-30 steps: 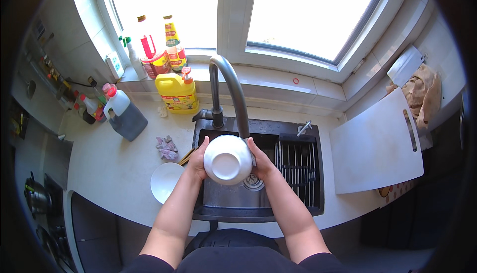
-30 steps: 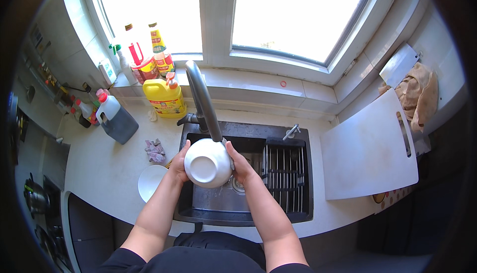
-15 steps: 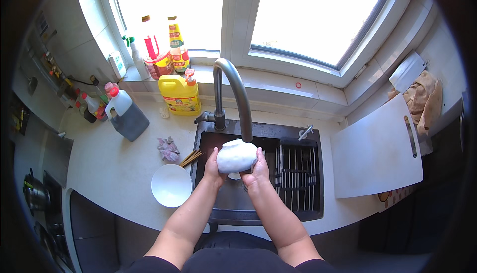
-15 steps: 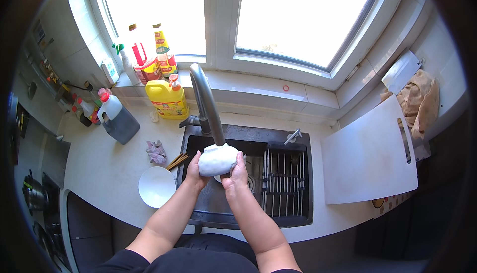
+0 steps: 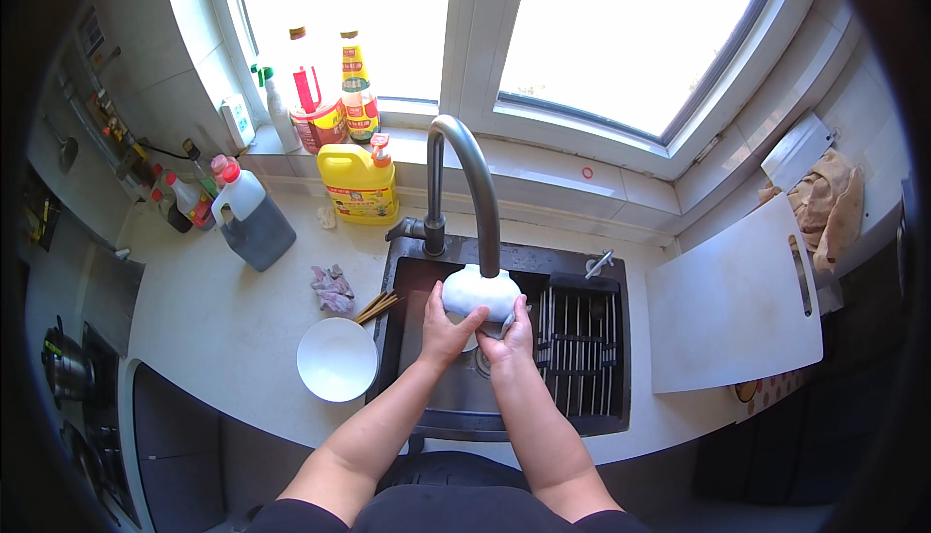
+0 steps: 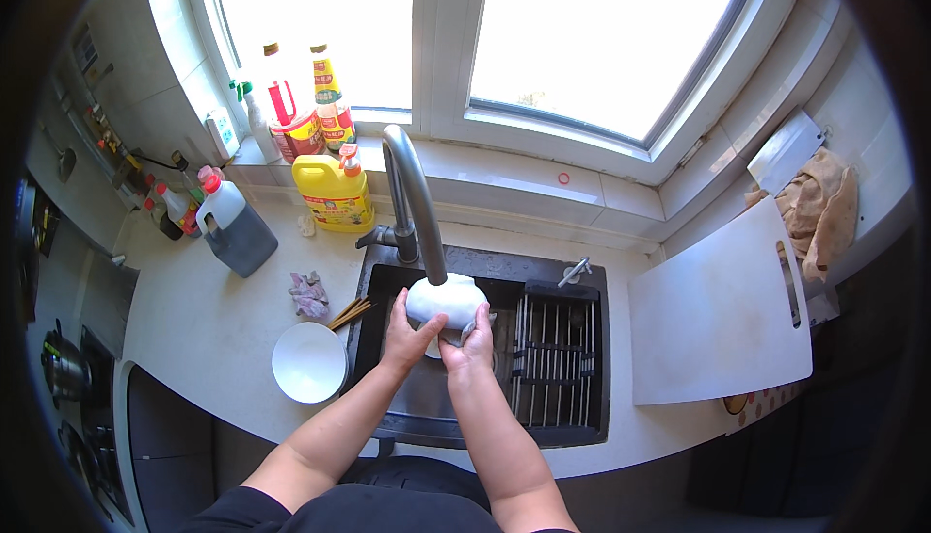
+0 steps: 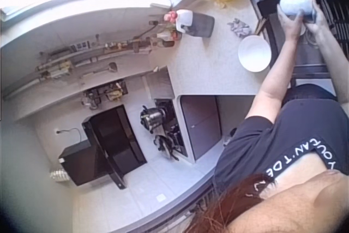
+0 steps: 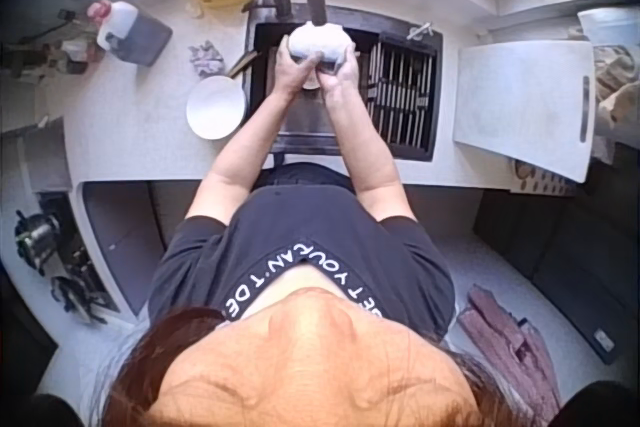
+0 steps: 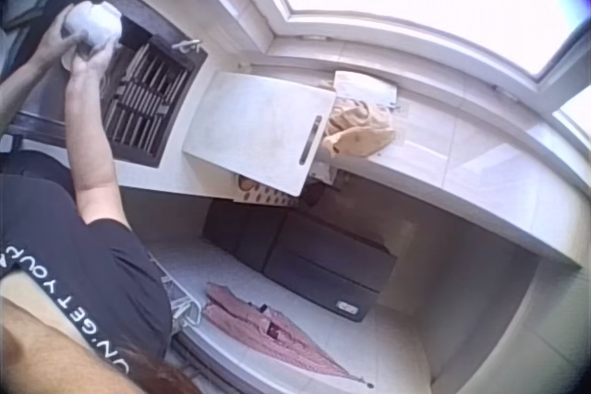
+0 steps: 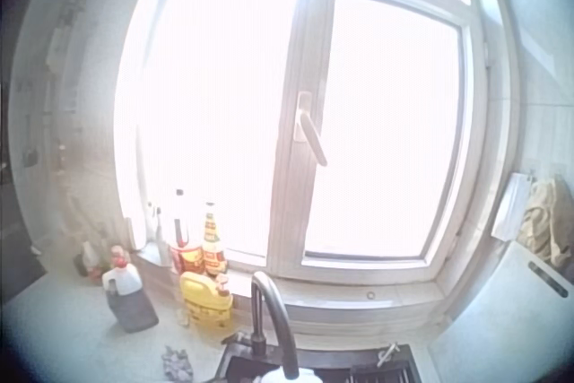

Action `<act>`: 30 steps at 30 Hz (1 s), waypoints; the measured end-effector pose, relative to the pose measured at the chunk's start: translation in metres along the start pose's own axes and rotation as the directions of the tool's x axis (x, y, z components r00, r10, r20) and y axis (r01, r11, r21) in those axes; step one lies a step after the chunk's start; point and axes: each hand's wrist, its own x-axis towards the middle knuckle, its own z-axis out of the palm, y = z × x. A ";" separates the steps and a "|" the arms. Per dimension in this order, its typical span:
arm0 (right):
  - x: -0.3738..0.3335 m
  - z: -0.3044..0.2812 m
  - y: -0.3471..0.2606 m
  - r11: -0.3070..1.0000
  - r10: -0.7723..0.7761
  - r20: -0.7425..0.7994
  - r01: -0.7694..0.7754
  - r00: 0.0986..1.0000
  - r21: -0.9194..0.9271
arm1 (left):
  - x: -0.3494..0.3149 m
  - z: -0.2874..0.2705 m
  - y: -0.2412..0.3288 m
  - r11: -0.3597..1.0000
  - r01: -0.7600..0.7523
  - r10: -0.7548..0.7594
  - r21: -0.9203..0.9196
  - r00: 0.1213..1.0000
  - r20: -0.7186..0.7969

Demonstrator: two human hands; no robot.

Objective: The person washes chopsticks and bowls using a sponge in a kitchen sink.

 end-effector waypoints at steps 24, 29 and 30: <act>-0.023 -0.034 0.004 0.700 -0.076 0.518 0.415 0.852 -0.581 | 0.014 -0.020 -0.002 0.962 0.015 -0.002 -0.273 0.999 0.047; -0.029 -0.037 0.008 0.316 -0.137 0.608 0.616 0.782 -0.721 | 0.007 -0.011 -0.002 0.954 0.029 -0.029 -0.298 1.000 0.005; -0.030 -0.039 0.009 0.250 -0.135 0.624 0.636 0.770 -0.730 | 0.005 -0.013 -0.005 0.949 0.048 -0.043 -0.312 0.999 0.020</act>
